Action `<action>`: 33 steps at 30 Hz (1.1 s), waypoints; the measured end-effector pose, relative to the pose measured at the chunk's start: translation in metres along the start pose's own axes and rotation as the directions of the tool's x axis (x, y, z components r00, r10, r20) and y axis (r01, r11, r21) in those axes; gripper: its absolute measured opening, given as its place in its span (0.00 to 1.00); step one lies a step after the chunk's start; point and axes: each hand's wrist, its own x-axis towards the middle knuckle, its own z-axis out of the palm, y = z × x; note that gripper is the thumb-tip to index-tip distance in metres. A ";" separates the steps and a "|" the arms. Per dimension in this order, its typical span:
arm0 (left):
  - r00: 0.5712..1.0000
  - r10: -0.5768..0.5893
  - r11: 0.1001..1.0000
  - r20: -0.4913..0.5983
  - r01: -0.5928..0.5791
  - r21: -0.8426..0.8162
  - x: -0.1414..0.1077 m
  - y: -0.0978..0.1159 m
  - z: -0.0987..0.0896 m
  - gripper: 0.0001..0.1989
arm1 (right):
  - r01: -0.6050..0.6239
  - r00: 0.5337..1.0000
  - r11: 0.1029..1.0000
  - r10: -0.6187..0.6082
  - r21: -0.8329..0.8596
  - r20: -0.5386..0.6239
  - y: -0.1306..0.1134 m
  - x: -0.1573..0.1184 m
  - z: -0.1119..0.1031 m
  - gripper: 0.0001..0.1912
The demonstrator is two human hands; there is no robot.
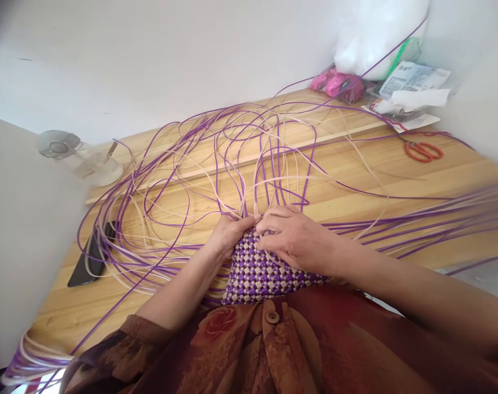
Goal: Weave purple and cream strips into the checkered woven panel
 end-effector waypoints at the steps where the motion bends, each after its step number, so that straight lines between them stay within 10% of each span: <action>1: 1.000 0.013 1.000 0.008 -0.013 0.002 0.000 -0.001 0.000 0.11 | 0.042 0.999 0.998 -0.041 0.045 -0.007 -0.002 0.002 0.000 0.11; 6: 1.000 -0.007 1.000 0.024 0.008 -0.024 -0.001 -0.004 -0.003 0.12 | -0.226 0.955 0.938 0.266 0.262 -0.130 0.020 0.016 -0.002 0.10; 10: 0.999 0.005 0.997 0.034 -0.002 -0.075 -0.002 -0.004 0.000 0.15 | -0.540 0.834 0.800 0.551 0.262 0.036 0.045 0.024 0.001 0.11; 33: 0.996 0.059 0.998 -0.062 -0.058 0.015 -0.005 0.002 0.007 0.14 | -0.605 0.793 0.760 0.550 0.238 0.261 0.051 0.048 0.005 0.15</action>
